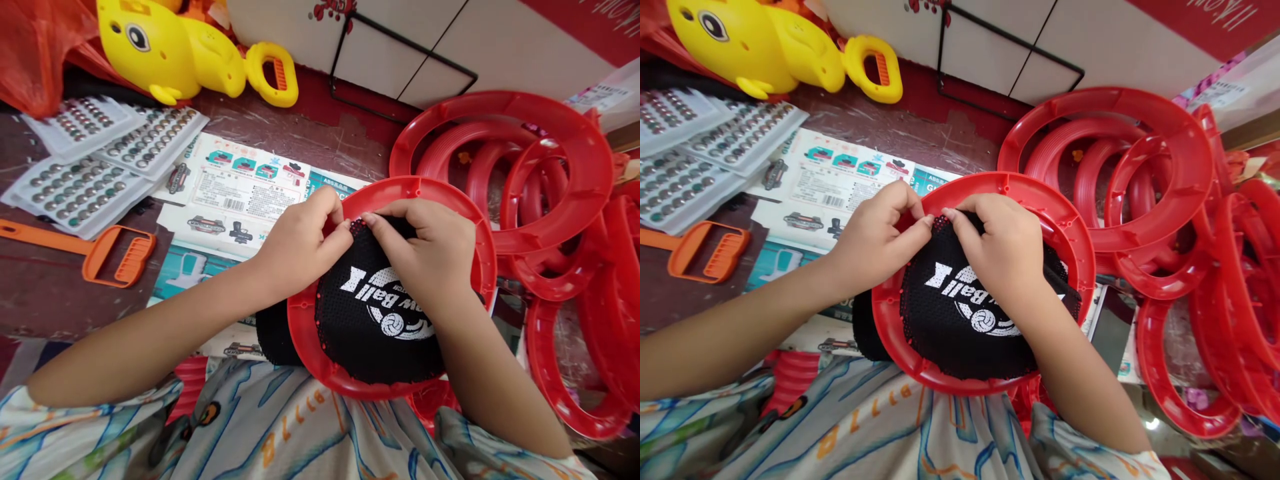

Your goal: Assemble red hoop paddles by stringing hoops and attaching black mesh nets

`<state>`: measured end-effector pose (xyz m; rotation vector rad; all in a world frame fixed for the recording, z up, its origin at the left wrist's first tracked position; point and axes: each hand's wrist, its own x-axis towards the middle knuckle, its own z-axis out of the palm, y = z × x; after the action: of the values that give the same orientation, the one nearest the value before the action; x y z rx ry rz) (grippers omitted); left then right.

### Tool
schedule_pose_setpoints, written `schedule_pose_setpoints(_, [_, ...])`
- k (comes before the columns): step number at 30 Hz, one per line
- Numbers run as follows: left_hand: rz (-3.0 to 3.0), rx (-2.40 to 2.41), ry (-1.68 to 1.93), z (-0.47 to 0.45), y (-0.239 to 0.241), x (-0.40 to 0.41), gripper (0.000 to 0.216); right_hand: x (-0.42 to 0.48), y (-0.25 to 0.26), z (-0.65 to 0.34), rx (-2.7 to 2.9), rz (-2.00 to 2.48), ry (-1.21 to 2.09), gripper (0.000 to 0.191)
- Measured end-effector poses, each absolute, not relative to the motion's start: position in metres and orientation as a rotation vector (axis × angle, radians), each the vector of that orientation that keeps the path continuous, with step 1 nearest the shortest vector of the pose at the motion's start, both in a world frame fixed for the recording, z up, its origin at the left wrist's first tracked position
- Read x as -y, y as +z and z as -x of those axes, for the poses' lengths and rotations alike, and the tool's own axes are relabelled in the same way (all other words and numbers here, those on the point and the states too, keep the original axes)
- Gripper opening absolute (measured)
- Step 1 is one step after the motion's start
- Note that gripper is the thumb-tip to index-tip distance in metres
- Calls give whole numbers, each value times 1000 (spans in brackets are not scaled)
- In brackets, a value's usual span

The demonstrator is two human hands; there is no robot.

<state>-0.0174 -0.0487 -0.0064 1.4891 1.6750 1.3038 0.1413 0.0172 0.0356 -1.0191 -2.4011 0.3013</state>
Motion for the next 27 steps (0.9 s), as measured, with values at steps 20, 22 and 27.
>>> schedule_pose_setpoints(20, [-1874,-1360,1136,24,3,13,10,-25,38,-169,2365,991,454,7])
schedule_pose_setpoints(22, [-1897,-1357,1148,23,2,16,11,-24,39,-167,2375,991,385,8])
schedule_pose_setpoints(27, [-1775,-1335,1158,21,-2,18,12,-24,37,-162,2334,1096,332,9])
